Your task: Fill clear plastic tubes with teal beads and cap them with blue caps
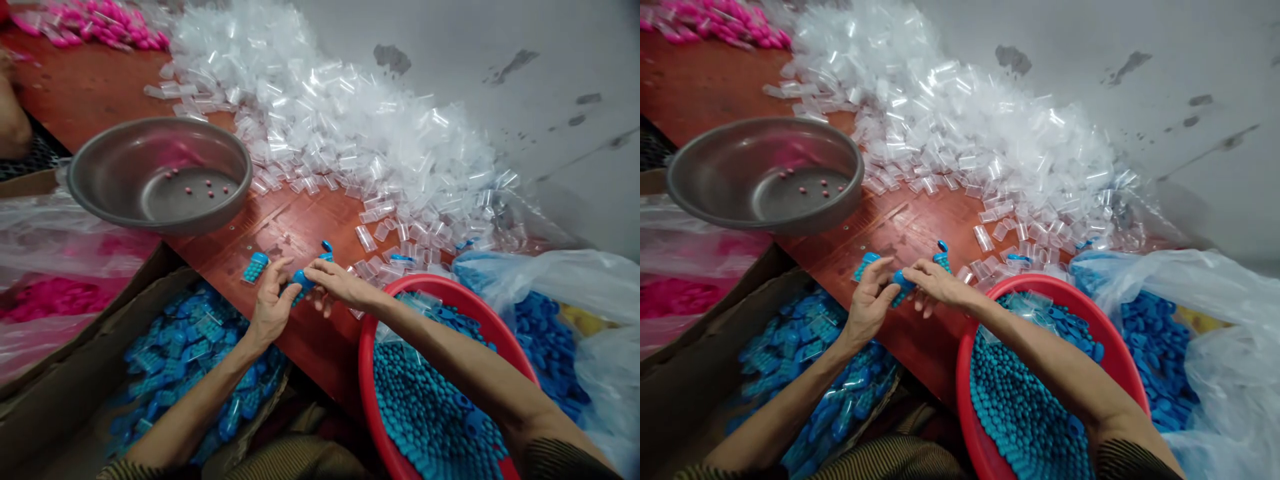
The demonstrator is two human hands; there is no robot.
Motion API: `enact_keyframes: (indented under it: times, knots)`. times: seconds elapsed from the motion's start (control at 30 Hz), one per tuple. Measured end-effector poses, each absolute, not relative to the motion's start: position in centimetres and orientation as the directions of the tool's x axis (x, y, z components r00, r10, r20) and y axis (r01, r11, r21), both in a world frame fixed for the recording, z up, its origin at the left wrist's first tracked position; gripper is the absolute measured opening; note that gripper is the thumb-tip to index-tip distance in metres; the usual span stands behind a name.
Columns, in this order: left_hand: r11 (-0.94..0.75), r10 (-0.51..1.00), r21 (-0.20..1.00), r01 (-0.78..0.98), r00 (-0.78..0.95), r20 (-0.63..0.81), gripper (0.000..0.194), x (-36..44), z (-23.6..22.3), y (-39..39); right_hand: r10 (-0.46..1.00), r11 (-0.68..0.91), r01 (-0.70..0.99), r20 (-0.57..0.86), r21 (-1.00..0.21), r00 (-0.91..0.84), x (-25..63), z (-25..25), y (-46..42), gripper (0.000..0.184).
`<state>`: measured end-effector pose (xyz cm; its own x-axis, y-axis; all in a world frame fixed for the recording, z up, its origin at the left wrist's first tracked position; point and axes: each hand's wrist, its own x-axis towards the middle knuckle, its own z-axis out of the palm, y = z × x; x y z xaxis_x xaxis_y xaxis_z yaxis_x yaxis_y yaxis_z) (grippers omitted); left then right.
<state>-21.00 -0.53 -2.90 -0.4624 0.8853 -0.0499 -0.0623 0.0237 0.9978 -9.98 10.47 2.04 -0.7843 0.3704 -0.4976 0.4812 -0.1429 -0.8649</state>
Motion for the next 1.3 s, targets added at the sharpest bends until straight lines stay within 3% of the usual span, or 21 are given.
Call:
enact_keyframes:
  times: [0.1, 0.2, 0.37, 0.47, 0.57, 0.73, 1.03, 1.17, 1.3]
  knots:
    - [0.081, 0.928, 0.987, -0.136, -0.35, -0.124, 0.045, -20.3, -2.3, -0.8, 0.594, 0.219, 0.467, -0.262, -0.857, -0.76, -9.5, 2.2, 9.6, 0.013]
    - [0.087, 0.909, 0.975, -0.204, -0.383, -0.162, 0.039, -19.7, -2.0, -0.7, 0.565, 0.502, 0.447, -0.11, -0.74, -0.818, -8.8, 2.3, 8.9, 0.016]
    - [0.024, 0.833, 0.969, -0.244, -0.531, -0.155, 0.032, -18.7, -1.7, -0.1, 0.444, 0.809, 0.439, -0.082, -0.391, -0.892, -8.2, 2.4, 7.7, 0.07]
    - [0.029, 0.849, 0.954, -0.3, -0.496, -0.182, 0.031, -18.4, -1.6, 0.1, 0.469, 0.842, 0.463, -0.05, -0.276, -0.882, -7.9, 2.2, 7.3, 0.067]
    - [0.061, 0.9, 0.938, -0.343, -0.388, -0.2, 0.025, -18.6, -1.7, 0.0, 0.443, 0.872, 0.429, 0.007, -0.237, -0.897, -7.5, 1.6, 7.4, 0.066]
    - [0.054, 0.93, 0.916, -0.397, -0.313, -0.191, 0.029, -18.8, -1.8, -0.7, 0.343, 0.912, 0.316, 0.065, -0.26, -0.937, -7.0, 0.8, 7.9, 0.064]
    - [-0.009, 0.904, 0.856, -0.517, -0.37, -0.214, 0.032, -17.4, -1.6, -1.4, 0.174, 0.949, 0.133, 0.124, -0.285, -0.977, -7.1, 1.2, 8.2, 0.06]
    - [-0.033, 0.875, 0.875, -0.484, -0.437, -0.209, 0.027, -17.2, -0.8, -1.7, 0.137, 0.955, 0.094, 0.136, -0.282, -0.981, -7.2, 1.1, 8.1, 0.062]
    - [-0.008, 0.843, 0.954, -0.299, -0.516, -0.154, 0.019, -17.0, -1.1, -2.2, 0.146, 0.956, 0.099, 0.156, -0.276, -0.977, -7.4, 0.6, 7.6, 0.064]
